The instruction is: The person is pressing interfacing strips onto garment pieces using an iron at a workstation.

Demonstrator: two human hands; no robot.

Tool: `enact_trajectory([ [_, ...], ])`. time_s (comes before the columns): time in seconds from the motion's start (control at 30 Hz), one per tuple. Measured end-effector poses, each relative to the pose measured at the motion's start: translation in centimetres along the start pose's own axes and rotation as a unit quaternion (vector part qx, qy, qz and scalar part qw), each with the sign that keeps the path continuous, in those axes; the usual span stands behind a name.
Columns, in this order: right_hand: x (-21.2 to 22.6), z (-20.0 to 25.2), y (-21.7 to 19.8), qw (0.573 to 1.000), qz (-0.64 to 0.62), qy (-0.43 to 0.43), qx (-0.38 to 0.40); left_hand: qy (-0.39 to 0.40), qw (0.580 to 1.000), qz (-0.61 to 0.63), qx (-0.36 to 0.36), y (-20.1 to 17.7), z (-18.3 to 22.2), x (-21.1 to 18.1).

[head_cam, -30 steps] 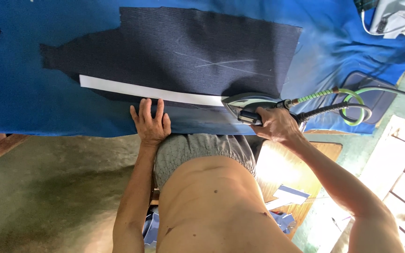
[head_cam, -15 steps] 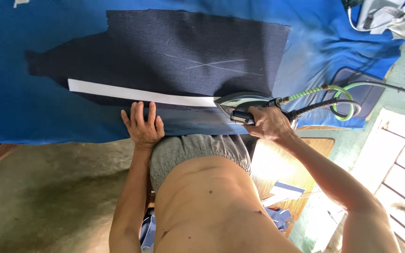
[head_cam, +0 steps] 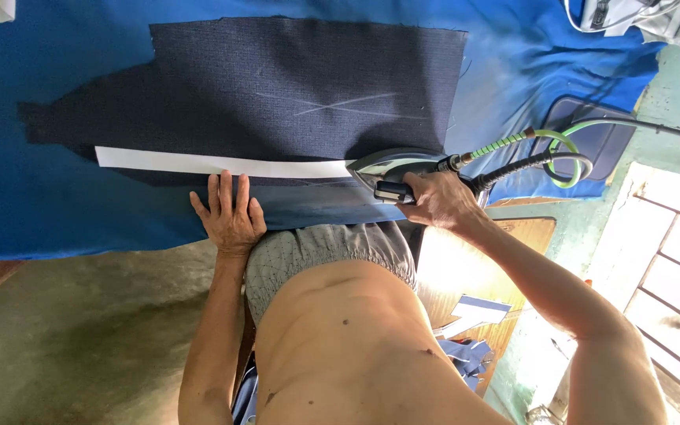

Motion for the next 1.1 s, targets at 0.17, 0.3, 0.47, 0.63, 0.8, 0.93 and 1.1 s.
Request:
enact_trajectory([
  [0.17,-0.1,0.0,0.2,1.000,0.010,0.013,0.024,-0.001,1.000,-0.015,0.023,0.2,0.5,0.2],
  [0.3,0.1,-0.2,-0.1,0.999,0.022,0.009,0.032,-0.009,1.000,-0.012,0.027,0.2,0.6,0.2],
  [0.47,-0.3,-0.5,0.0,0.997,0.031,0.023,0.061,-0.016,1.000,-0.008,0.023,0.2,0.5,0.4],
  [0.63,-0.7,-0.5,-0.2,0.993,0.040,0.061,0.096,-0.016,1.000,-0.006,0.021,0.2,0.7,0.3],
  [0.8,-1.1,-0.5,-0.8,0.987,0.031,0.095,0.127,-0.010,1.000,-0.012,0.025,0.2,0.6,0.3],
  [0.93,-2.4,-0.4,-0.6,0.984,0.034,0.103,0.144,-0.008,1.000,-0.009,0.025,0.2,0.7,0.2],
  [1.1,-4.0,0.1,0.0,0.977,0.051,0.114,0.172,-0.005,1.000,-0.008,0.030,0.2,0.7,0.2],
])
Point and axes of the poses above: each hand's wrist, its own z-axis away from the middle knuckle, its own y-axis out of the palm, x = y × z, the point moved 7 cm from there along -z, towards the middle knuckle, and after that the axes turned 15 degrees about -x, right-handed, at the moved point
